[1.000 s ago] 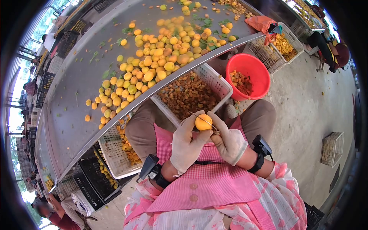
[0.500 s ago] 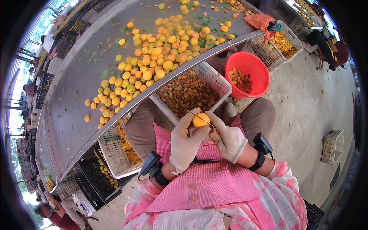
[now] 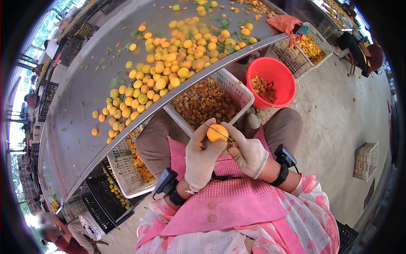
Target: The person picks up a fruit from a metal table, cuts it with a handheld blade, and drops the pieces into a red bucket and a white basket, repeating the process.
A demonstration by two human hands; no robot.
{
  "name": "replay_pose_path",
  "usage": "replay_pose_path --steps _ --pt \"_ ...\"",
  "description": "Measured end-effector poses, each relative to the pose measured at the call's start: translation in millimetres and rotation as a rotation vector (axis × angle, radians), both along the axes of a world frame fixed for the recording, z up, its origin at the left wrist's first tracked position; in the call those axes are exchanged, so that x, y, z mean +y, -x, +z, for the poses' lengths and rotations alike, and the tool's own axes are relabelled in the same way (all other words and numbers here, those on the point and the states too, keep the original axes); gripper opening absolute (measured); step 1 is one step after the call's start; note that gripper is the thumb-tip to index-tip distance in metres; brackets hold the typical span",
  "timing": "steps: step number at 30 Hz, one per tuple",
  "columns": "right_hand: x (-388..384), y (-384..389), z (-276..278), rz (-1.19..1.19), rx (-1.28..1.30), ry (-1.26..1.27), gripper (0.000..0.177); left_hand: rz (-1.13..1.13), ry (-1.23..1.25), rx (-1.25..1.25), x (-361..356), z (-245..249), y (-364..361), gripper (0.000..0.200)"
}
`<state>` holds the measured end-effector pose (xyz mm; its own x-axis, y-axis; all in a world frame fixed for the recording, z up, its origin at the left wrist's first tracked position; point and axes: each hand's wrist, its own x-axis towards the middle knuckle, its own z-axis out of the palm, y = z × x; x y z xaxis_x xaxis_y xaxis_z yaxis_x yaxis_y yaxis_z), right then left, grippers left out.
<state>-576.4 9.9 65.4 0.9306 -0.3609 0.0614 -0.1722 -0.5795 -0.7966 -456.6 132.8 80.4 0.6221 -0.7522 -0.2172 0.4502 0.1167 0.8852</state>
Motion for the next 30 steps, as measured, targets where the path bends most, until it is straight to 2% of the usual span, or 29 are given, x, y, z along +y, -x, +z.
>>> replay_pose_path --steps 1,3,4,6,7,9,10,12,13,15,16,18,19,21,25,27,28,30 --pt "1 -1 -2 0.004 -0.002 0.001 0.062 0.004 0.001 -0.002 1 -5 0 0.048" --pt "1 -2 -6 -0.01 -0.067 -0.035 0.062 -0.024 0.095 0.268 3 -21 1 0.047" --pt "1 -1 -2 -0.007 -0.067 -0.036 0.062 -0.021 0.094 0.269 3 -17 1 0.047" --pt "-2 1 8 0.02 0.032 0.043 0.062 -0.057 -0.112 -0.33 2 -2 -2 0.046" --pt "-4 1 7 0.018 0.033 0.041 0.062 -0.06 -0.113 -0.329 3 5 -5 0.046" --pt "-8 2 6 0.066 0.119 0.027 0.062 -0.193 -0.359 -0.834 3 15 -12 0.049" --pt "-7 1 2 0.066 0.118 0.029 0.062 -0.192 -0.358 -0.835 3 12 -10 0.049" --pt "-4 0 -8 0.042 -0.032 0.004 0.062 -0.13 -0.205 -0.368 4 6 -6 0.048" --pt "-3 0 -9 0.043 -0.032 0.003 0.062 -0.129 -0.206 -0.368 4 6 -6 0.048" --pt "0 0 -10 0.003 -0.019 -0.035 0.062 -0.079 -0.146 -0.153 3 6 -5 0.046" --pt "1 1 -12 0.006 -0.019 -0.036 0.062 -0.077 -0.147 -0.152 4 4 -5 0.046" --pt "0 1 -14 0.011 -0.018 0.008 0.062 -0.101 -0.246 -0.32 5 -3 -5 0.045" --pt "-1 1 -13 0.01 -0.018 0.007 0.062 -0.102 -0.246 -0.32 5 -2 -7 0.045" --pt "-3 3 -9 0.043 0.035 -0.012 0.062 -0.122 -0.341 -0.878 5 1 -11 0.043" --pt "-3 1 0 0.069 0.177 -0.063 0.063 -0.109 -0.296 -0.918 5 -4 -13 0.043" --pt "-1 -2 -3 0.071 -0.048 -0.255 0.066 -0.18 -0.227 -0.949 6 -3 -13 0.041" --pt "0 -3 -2 0.082 -0.05 -0.258 0.066 -0.172 -0.235 -0.951 7 -6 -11 0.041" --pt "-3 -5 -2 0.138 -0.039 -0.48 0.071 -0.179 -0.199 -0.923 6 -16 -9 0.036"
